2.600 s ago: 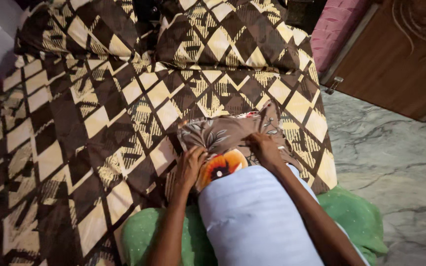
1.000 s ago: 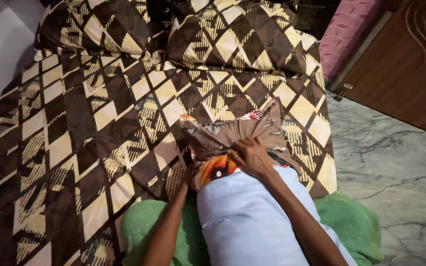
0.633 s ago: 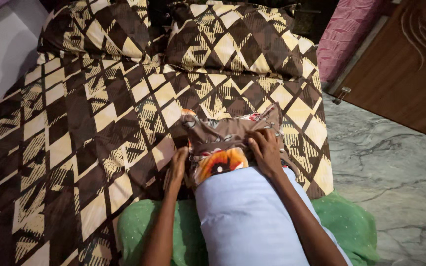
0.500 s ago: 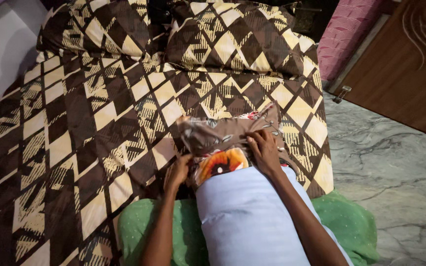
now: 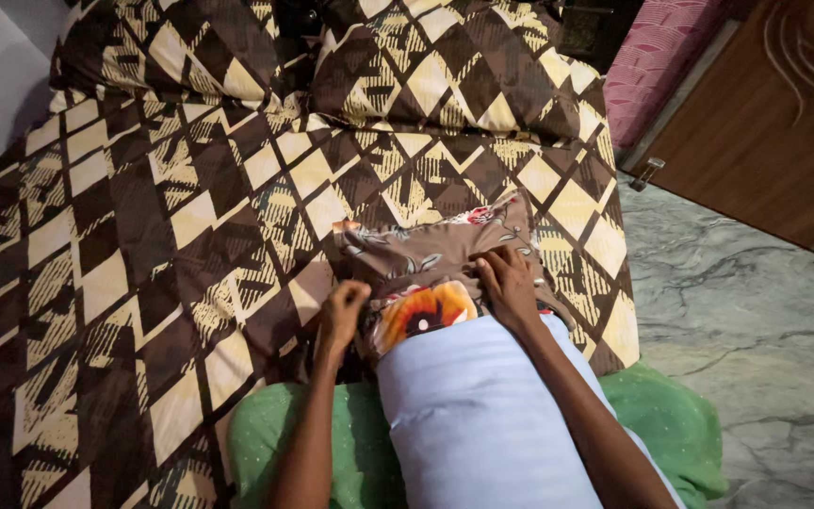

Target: The person slides a patterned pillowcase over a pillow by hand, pulling the fabric down and adjusting the corners until the pillow is fully covered.

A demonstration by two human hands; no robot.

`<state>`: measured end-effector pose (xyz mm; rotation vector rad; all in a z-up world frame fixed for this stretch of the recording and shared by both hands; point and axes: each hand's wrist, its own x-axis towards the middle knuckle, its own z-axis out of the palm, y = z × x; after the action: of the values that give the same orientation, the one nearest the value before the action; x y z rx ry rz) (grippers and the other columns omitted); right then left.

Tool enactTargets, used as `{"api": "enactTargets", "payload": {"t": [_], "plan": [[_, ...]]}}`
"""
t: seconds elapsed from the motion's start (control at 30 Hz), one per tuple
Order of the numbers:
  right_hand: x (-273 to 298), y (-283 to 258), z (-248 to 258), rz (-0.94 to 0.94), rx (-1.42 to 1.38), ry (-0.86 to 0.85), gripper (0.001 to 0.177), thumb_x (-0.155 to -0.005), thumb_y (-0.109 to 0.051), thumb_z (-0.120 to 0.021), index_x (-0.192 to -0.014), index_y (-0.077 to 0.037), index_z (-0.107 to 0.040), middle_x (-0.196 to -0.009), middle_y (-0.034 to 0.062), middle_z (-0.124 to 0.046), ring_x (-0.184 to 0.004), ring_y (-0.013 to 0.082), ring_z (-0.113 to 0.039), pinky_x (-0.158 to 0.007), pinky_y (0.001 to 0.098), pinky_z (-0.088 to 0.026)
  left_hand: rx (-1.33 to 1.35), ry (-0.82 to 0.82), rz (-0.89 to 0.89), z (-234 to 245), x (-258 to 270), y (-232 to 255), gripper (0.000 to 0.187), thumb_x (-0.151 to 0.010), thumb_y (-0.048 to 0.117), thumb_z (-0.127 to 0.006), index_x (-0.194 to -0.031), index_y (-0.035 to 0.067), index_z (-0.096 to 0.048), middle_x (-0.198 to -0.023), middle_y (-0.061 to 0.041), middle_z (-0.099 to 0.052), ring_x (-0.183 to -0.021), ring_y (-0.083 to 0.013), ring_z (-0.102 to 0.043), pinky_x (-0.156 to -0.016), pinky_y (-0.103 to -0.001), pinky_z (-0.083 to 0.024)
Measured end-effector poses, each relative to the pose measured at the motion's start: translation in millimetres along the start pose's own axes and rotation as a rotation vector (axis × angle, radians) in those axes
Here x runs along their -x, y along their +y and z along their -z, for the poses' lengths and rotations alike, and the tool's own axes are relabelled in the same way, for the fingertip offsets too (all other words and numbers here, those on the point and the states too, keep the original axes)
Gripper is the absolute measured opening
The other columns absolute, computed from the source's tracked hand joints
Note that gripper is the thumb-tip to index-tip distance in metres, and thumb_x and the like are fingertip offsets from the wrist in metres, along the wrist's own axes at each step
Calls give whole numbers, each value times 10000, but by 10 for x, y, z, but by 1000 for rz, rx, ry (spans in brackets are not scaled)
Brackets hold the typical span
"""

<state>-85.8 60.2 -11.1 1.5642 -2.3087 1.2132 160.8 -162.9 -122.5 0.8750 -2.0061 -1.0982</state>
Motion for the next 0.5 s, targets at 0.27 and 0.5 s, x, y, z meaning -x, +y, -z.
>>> {"api": "enactTargets", "payload": {"t": [0.27, 0.5], "plan": [[17, 15, 14, -14, -29, -11, 357, -1072, -328, -464, -1127, -129, -755, -1048, 98, -645, -1061, 298, -564, -963, 451, -370, -377, -248, 77, 67, 108, -328, 235, -868, 91, -599, -1062, 74, -729, -988, -179, -759, -911, -314, -744, -775, -411, -564], [4, 66, -22, -24, -25, 3, 358, -1065, -335, -471, -1124, -120, -752, -1043, 105, -641, -1064, 296, -570, -949, 452, -378, 13, 165, 111, -124, -74, -161, 492, -810, 161, -810, -1224, 80, -557, -857, -114, -717, -766, -255, -669, -702, -408, -519]]}}
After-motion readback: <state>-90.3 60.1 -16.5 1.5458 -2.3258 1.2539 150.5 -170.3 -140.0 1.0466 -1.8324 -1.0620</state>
